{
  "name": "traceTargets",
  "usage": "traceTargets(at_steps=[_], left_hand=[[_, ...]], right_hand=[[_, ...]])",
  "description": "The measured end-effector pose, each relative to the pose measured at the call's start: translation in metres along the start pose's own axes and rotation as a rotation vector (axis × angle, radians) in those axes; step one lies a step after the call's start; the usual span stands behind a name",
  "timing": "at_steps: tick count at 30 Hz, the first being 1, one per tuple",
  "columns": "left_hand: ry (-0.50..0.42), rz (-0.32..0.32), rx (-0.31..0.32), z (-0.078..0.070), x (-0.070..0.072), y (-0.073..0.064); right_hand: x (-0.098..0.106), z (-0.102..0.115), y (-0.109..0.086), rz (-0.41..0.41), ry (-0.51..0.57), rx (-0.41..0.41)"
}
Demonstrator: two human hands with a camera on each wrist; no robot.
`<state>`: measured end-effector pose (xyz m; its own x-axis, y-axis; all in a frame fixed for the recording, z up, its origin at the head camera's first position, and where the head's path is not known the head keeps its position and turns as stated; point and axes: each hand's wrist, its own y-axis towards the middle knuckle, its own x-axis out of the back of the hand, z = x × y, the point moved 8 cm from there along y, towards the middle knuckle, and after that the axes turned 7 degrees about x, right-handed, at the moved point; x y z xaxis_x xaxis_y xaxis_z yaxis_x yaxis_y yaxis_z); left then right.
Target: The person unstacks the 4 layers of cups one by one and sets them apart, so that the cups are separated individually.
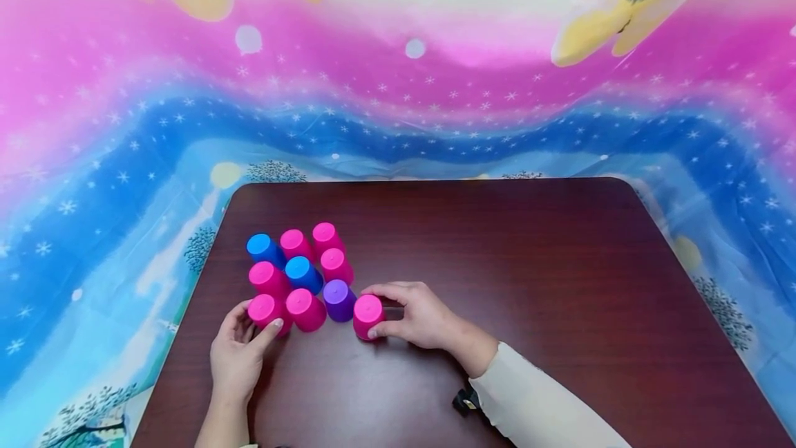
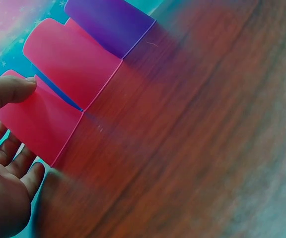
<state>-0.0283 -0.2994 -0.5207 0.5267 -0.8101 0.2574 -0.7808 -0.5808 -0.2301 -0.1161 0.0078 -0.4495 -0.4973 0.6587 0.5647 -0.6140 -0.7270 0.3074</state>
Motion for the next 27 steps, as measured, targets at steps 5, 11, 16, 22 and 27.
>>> traceTargets(at_steps=[5,11,16,22,27], left_hand=[[-0.024,0.021,0.005,0.0,-0.002,0.0],[-0.035,0.024,0.006,0.0,-0.001,-0.001],[-0.027,0.012,0.013,0.0,-0.001,0.0],[-0.006,0.011,0.018,0.0,0.0,0.0],[0.0,0.01,0.024,0.0,0.0,0.0]], right_hand=[[-0.015,0.006,0.008,0.031,-0.027,0.028],[-0.03,0.009,0.012,0.055,-0.054,0.047],[-0.038,0.008,0.014,0.061,-0.063,0.045],[-0.045,0.006,0.013,0.073,-0.08,0.073],[-0.049,0.003,0.012,0.08,-0.08,0.076]])
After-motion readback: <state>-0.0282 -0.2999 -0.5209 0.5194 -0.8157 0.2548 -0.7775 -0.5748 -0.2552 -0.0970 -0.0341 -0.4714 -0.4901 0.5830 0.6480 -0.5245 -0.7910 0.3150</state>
